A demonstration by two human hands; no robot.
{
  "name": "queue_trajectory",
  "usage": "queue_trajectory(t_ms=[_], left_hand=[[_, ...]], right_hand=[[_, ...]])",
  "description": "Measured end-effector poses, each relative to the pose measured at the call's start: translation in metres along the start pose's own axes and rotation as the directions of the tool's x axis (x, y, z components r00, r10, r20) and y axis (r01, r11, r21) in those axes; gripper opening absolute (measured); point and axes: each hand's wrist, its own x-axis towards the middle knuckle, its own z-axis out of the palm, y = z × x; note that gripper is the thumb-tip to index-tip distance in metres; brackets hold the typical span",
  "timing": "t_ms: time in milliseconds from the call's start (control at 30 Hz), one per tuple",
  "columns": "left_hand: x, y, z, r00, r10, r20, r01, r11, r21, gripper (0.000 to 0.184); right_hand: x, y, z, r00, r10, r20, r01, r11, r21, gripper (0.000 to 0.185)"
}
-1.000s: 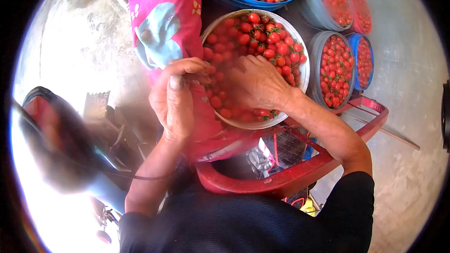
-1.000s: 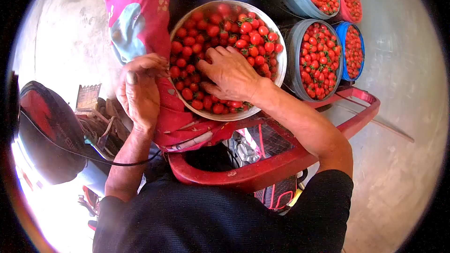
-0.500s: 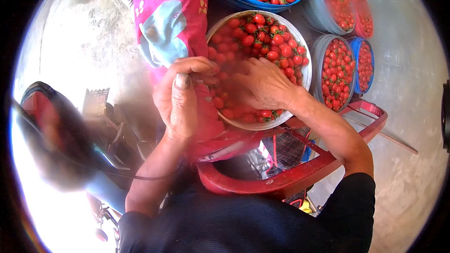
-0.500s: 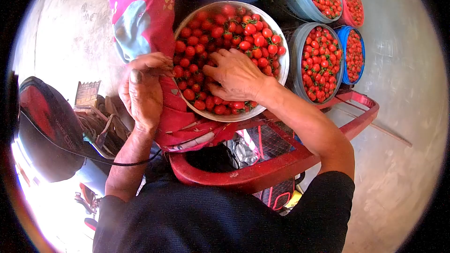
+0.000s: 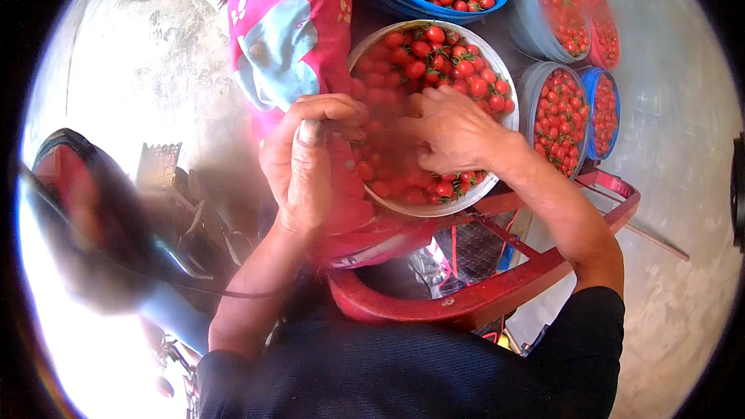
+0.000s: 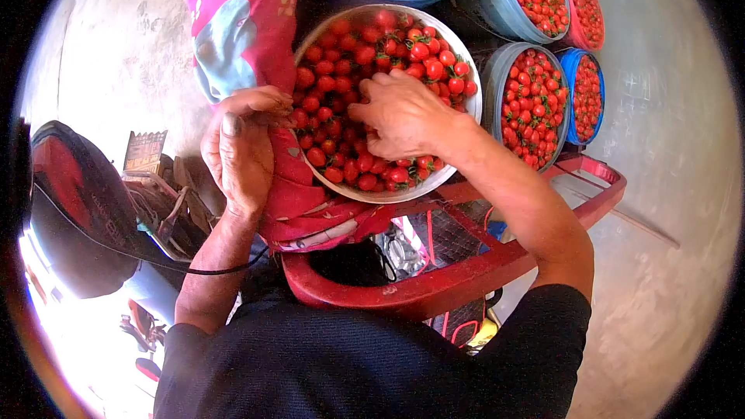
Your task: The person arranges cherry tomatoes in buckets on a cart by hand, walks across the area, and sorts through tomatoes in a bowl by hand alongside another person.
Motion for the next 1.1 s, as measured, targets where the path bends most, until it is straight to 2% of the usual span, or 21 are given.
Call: queue_trajectory(t_ms=[267,633,900,967,1100], left_hand=[[-0.002,0.001,0.000,0.998,-0.059,-0.001,0.059,0.998,-0.035,0.048],[0.000,0.000,0.000,1.000,-0.021,0.008,0.021,0.999,-0.041,0.046],[0.000,0.000,0.000,1.000,-0.026,0.008,0.026,0.999,-0.025,0.047],[-0.001,0.000,0.000,0.998,-0.057,-0.002,0.057,0.998,-0.041,0.048],[-0.001,-0.001,-0.001,0.999,-0.050,0.013,0.050,0.998,-0.035,0.048]], right_hand=[[-0.029,0.022,-0.010,0.991,-0.058,-0.123,0.059,0.998,0.004,0.032],[-0.064,0.026,-0.016,0.957,0.088,-0.275,-0.068,0.994,0.080,0.025],[-0.086,0.017,-0.024,0.949,0.185,-0.256,-0.151,0.978,0.146,0.026],[-0.093,0.013,-0.023,0.948,0.245,-0.206,-0.210,0.962,0.177,0.027],[-0.100,0.008,-0.021,0.948,0.239,-0.210,-0.197,0.959,0.204,0.028]])
